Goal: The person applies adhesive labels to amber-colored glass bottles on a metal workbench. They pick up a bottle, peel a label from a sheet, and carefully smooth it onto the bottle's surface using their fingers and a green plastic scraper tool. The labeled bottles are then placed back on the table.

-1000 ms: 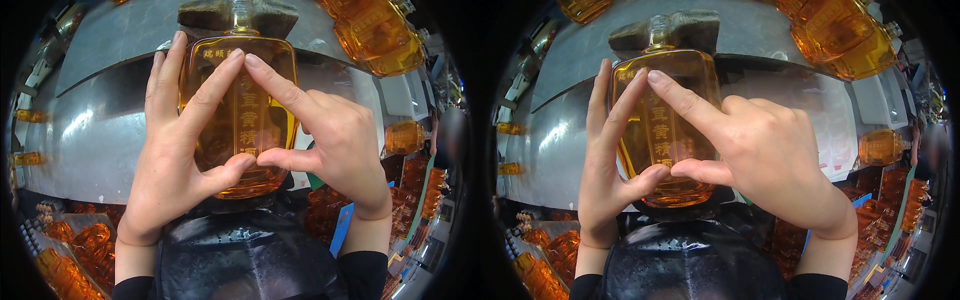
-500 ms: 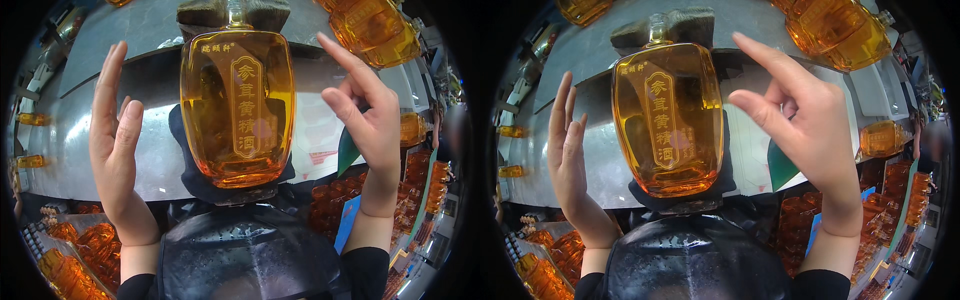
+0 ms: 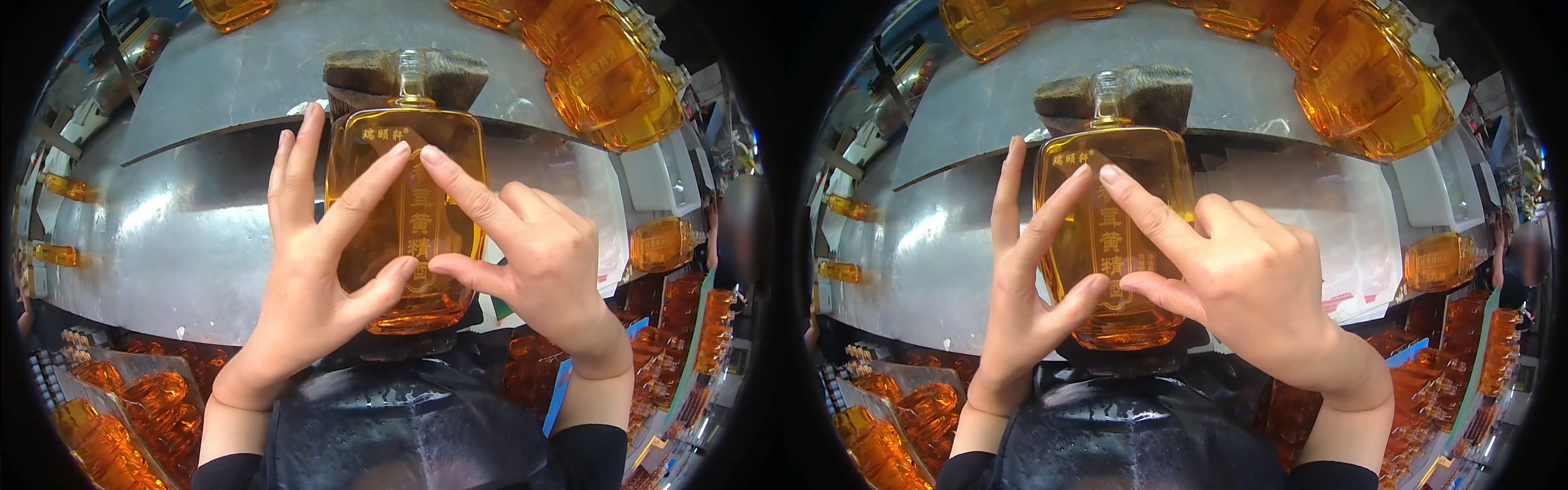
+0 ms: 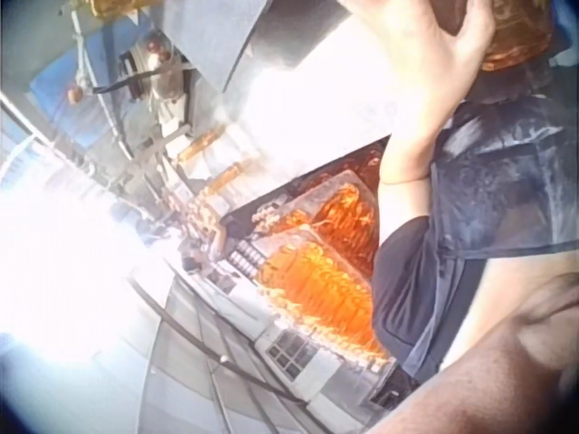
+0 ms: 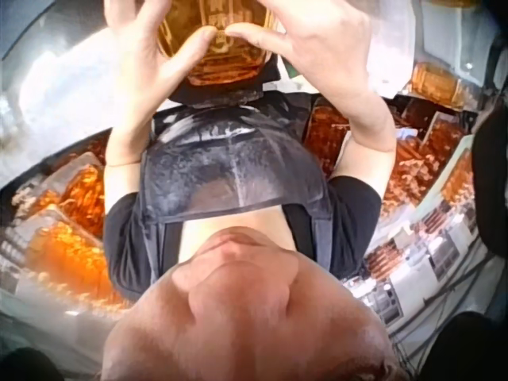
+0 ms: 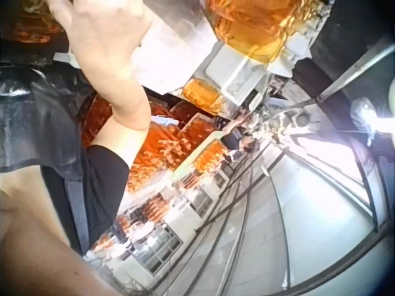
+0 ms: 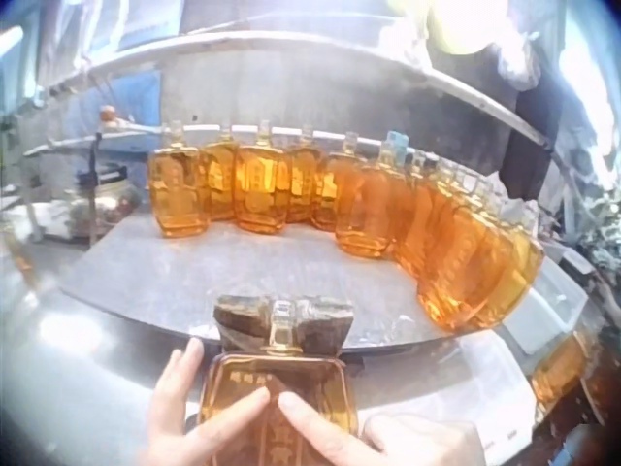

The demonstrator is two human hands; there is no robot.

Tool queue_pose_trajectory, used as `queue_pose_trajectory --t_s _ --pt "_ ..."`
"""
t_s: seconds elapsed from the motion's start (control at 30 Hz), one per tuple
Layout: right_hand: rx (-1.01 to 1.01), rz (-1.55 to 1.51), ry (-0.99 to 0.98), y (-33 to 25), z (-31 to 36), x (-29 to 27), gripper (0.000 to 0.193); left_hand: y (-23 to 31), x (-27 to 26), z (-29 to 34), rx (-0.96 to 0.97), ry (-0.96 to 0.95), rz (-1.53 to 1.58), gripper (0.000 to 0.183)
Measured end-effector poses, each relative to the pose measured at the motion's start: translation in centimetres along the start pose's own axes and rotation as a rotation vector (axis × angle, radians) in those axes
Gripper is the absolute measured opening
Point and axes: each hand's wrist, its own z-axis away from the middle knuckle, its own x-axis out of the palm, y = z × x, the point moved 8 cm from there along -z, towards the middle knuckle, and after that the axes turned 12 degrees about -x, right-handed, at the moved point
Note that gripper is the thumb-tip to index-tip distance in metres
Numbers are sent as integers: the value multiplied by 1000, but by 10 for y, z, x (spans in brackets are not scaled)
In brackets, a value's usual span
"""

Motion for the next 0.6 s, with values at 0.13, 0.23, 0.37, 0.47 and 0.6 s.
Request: queue_pose_trajectory --t_s 0.13,0.23,0.37,0.47,0.6 --pt "12 -3 -45 3 -1 3 73 1 3 0 7 -8 -7 71" --pt "19 -5 -62 4 -2 3 73 1 3 -1 1 -14 4 72" --pt "31 -4 -72 6 0 3 73 0 5 -2 -5 -38 -2 73" --pt "11 -87 -28 8 -1 2 75 -4 8 -3 -15 -62 99 79" --pt "6 -61 -92 9 -3 3 79 -1 11 -2 14 -31 119 85"
